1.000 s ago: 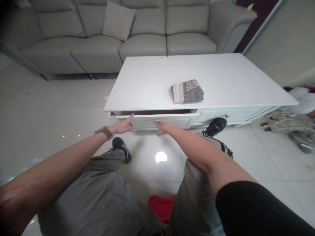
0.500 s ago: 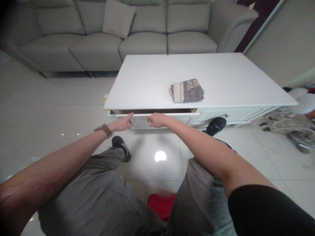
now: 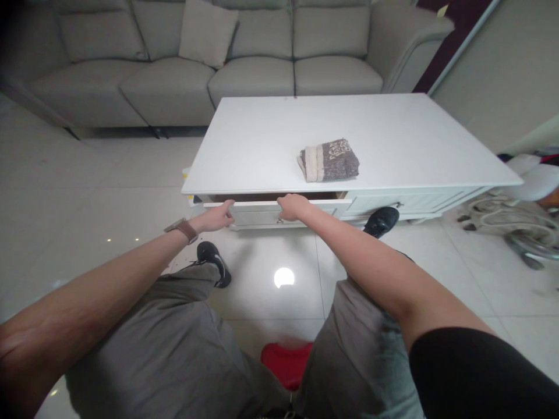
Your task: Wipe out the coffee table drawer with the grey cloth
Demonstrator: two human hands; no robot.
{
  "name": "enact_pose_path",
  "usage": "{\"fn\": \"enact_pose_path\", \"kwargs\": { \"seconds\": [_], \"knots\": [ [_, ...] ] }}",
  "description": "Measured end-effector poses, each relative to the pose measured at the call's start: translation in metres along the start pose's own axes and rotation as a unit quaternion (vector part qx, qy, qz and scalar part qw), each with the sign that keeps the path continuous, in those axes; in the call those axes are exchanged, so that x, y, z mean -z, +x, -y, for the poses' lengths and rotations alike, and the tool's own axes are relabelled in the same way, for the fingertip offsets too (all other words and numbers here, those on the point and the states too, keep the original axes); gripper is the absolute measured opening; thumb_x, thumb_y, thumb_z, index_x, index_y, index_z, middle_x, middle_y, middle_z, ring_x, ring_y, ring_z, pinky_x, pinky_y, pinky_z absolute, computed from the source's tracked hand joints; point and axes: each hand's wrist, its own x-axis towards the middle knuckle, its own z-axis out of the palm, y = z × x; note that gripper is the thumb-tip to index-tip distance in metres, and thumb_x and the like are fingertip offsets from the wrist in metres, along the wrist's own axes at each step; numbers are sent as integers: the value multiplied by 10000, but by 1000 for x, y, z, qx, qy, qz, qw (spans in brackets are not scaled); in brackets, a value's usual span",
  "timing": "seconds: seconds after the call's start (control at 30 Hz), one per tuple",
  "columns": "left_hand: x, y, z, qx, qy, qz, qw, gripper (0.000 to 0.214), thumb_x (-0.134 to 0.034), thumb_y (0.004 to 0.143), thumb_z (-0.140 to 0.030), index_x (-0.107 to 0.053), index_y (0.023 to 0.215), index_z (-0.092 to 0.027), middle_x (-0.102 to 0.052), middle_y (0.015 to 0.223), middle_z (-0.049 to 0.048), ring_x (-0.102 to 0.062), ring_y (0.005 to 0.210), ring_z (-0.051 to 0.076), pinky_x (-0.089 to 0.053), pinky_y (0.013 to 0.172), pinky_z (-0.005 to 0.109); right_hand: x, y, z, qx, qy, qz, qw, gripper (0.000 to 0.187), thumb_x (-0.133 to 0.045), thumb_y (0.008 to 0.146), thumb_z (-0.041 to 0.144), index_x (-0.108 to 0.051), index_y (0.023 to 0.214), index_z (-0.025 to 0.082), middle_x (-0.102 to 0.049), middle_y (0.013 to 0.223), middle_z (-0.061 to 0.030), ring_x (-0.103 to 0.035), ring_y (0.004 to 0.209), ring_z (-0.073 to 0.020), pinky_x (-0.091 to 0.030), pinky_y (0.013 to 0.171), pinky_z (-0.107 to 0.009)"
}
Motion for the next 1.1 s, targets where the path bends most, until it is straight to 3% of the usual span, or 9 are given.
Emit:
{"fn": "enact_pose_path", "kwargs": {
  "seconds": [0.37,0.57,0.87,1.1],
  "knots": [
    [4,0,-7,18,3,-13,1000,570,-538,869,-207,-430,1418,-98,-756,1020,115,-715,844,212,-521,751,276,7,-4,4,-6,-9,2,1000,537,-644,900,368,-598,1388,150,-670,1290,-198,-638,1182,-361,-505,974,-431],
    [9,1,-10,28,20,-26,999,492,-558,843,-175,-562,1330,-104,-774,925,91,-725,800,213,-527,748,271,10,-6,7,8,-18,2,1000,455,-646,898,338,-680,1292,113,-691,1256,-211,-635,1190,-367,-502,987,-428],
    [14,3,-12,-3,94,-66,993,301,-551,845,-301,-797,917,-143,-788,934,117,-719,878,225,-500,769,252,13,-8,10,37,-48,4,998,340,-603,891,336,-791,1077,123,-752,1119,-192,-701,1075,-319,-529,877,-352],
    [15,0,-15,-7,113,-44,993,382,-522,860,-365,-746,660,-129,-658,596,90,-610,613,183,-381,602,281,11,-8,7,17,-10,64,998,377,-671,845,389,-812,1079,129,-764,1113,-177,-719,1017,-296,-518,851,-324]
  ]
}}
